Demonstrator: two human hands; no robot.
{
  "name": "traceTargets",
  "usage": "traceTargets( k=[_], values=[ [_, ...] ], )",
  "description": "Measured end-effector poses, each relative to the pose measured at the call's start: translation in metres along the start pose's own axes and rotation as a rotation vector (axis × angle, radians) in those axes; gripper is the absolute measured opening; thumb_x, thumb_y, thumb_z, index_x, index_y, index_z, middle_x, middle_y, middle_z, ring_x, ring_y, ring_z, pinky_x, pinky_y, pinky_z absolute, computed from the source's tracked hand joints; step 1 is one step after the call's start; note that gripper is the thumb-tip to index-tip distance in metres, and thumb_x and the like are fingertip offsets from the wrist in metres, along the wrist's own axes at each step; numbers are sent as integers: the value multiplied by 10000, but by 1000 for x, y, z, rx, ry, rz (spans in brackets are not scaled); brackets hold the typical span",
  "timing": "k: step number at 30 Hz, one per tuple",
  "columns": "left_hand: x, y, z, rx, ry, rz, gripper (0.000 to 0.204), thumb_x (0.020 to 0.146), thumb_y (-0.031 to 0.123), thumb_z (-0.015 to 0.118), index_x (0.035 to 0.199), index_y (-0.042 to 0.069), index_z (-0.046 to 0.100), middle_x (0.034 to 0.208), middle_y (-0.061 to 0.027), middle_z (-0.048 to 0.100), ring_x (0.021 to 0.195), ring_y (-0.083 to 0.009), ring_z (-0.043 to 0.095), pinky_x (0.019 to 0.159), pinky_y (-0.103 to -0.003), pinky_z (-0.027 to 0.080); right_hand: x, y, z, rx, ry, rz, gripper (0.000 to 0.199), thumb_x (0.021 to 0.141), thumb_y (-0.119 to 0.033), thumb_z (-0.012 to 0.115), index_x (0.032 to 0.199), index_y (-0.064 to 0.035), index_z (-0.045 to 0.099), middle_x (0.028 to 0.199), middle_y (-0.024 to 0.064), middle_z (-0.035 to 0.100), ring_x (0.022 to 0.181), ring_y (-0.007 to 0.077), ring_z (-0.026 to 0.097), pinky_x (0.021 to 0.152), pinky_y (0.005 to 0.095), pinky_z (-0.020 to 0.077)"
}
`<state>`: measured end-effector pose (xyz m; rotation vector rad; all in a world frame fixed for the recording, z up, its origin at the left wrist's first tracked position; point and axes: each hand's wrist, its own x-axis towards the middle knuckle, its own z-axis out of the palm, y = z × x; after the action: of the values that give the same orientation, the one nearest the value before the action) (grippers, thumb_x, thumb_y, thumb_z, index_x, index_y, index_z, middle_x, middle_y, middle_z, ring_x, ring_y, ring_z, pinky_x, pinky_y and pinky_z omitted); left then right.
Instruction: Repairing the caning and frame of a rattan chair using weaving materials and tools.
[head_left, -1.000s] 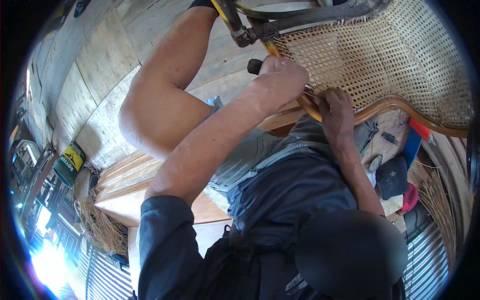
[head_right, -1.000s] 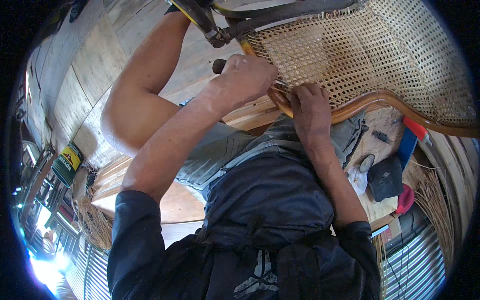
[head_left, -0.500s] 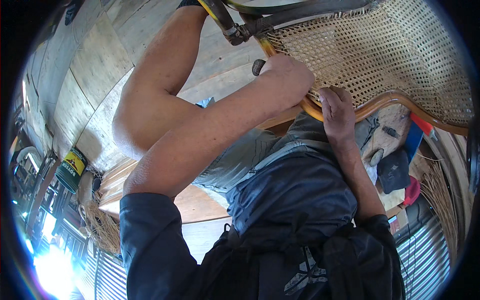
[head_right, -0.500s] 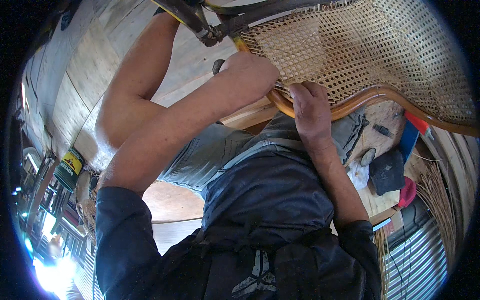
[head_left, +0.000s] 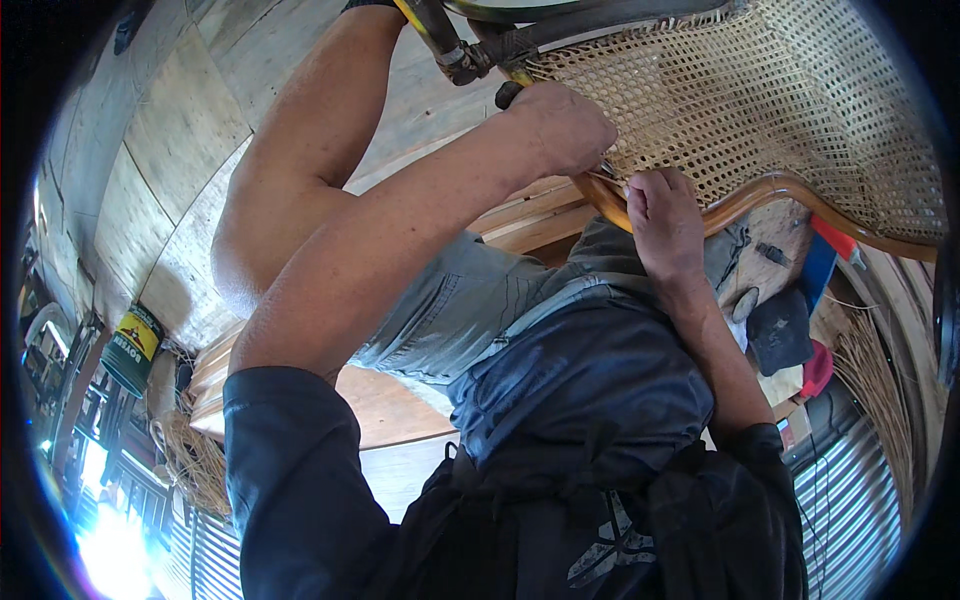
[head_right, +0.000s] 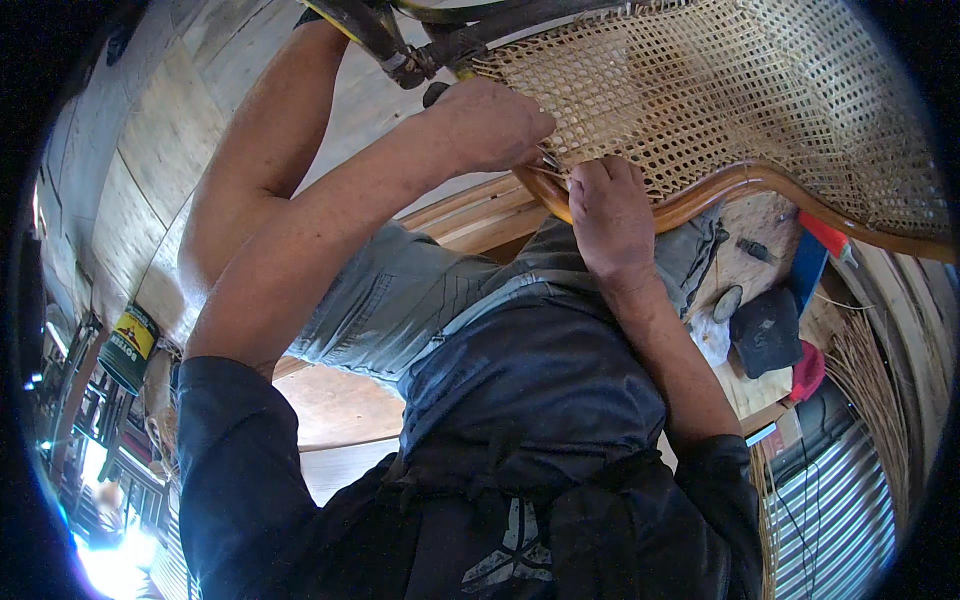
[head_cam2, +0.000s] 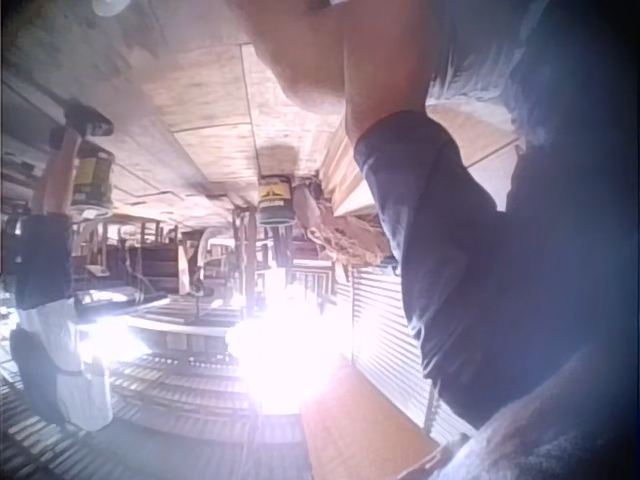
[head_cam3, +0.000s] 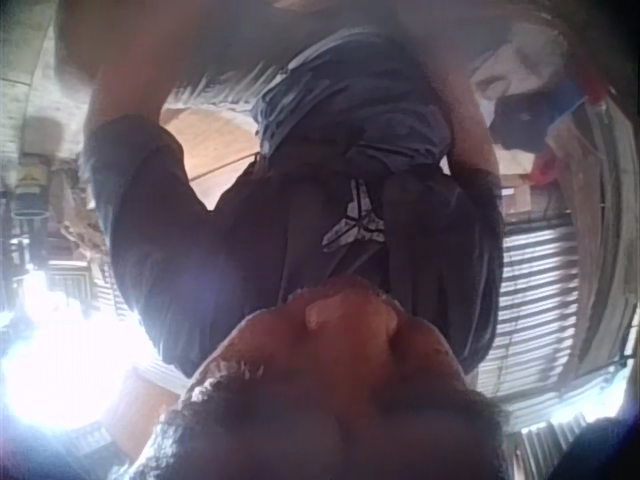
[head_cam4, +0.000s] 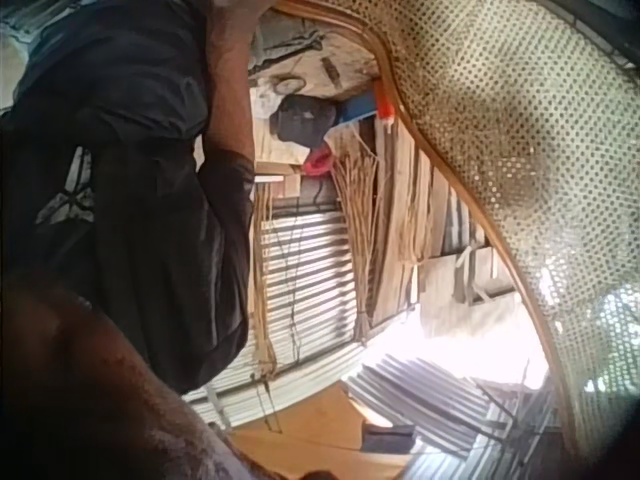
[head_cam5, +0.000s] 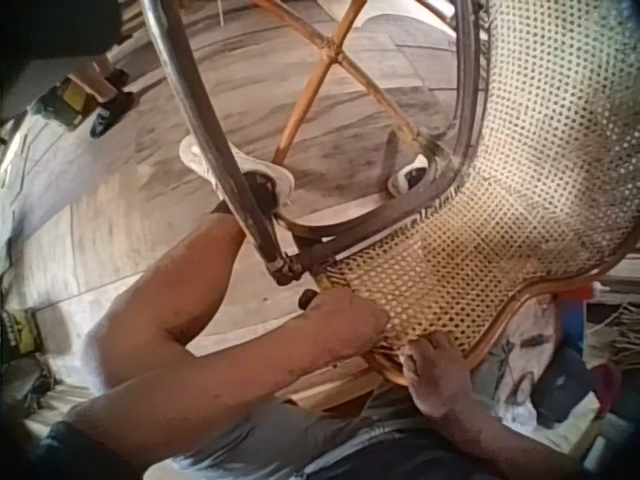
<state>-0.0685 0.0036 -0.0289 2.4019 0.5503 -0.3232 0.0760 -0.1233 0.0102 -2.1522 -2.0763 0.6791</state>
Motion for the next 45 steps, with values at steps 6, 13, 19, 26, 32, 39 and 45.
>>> traceTargets(
  k=[6, 13, 19, 26, 32, 39, 45],
  values=[
    [1, -1, -2, -7, -47, -24, 230, 794, 272, 622, 923, 84, 648, 875, -107, 662, 864, -299, 645, 736, -414, 517, 1, 0, 4, -44, -9, 3, 71, 789, -82, 580, 819, -37, 534, 840, 151, 541, 834, 342, 523, 731, 439, 442],
    [2, -4, 2, -19, -25, -10, 240, 801, 294, 614, 934, 99, 654, 896, -98, 661, 873, -299, 642, 735, -415, 521, 3, -7, 7, -131, -54, 16, 85, 754, -75, 587, 798, -43, 521, 822, 148, 529, 786, 341, 540, 681, 449, 443],
    [-2, -2, -2, -26, -23, -5, 224, 778, 272, 607, 914, 105, 671, 876, -104, 666, 857, -303, 647, 727, -424, 522, 0, -9, 18, -261, -14, 36, 97, 766, -128, 589, 813, -65, 532, 826, 120, 534, 814, 308, 546, 692, 438, 436],
    [-24, 5, -21, 6, 102, -143, 167, 761, 128, 570, 837, 37, 687, 843, -154, 674, 821, -299, 668, 680, -394, 532, -1, -6, 17, -220, 13, 43, 92, 786, -143, 584, 840, -76, 553, 849, 107, 544, 838, 301, 544, 732, 426, 423],
    [-24, 12, -25, 18, 88, -149, 143, 751, 73, 600, 857, 45, 691, 838, -128, 679, 836, -278, 675, 682, -350, 534, 1, -11, 8, -90, 6, 113, 94, 782, -133, 610, 830, -57, 582, 850, 127, 569, 862, 319, 539, 774, 426, 431],
    [-24, 15, -15, -22, 122, -70, 177, 758, 95, 536, 787, -2, 681, 781, -188, 659, 771, -329, 665, 645, -412, 525, 2, -5, 11, -146, 5, 45, 91, 777, -107, 606, 809, -31, 570, 807, 145, 552, 823, 328, 529, 754, 430, 430],
    [-20, 29, -19, 26, -30, -143, 167, 748, 137, 637, 889, 78, 705, 884, -93, 686, 861, -234, 673, 684, -323, 528, 3, -4, 12, -111, 12, 26, 76, 768, -87, 597, 797, -30, 556, 795, 149, 543, 813, 333, 522, 744, 433, 425]
  ],
)
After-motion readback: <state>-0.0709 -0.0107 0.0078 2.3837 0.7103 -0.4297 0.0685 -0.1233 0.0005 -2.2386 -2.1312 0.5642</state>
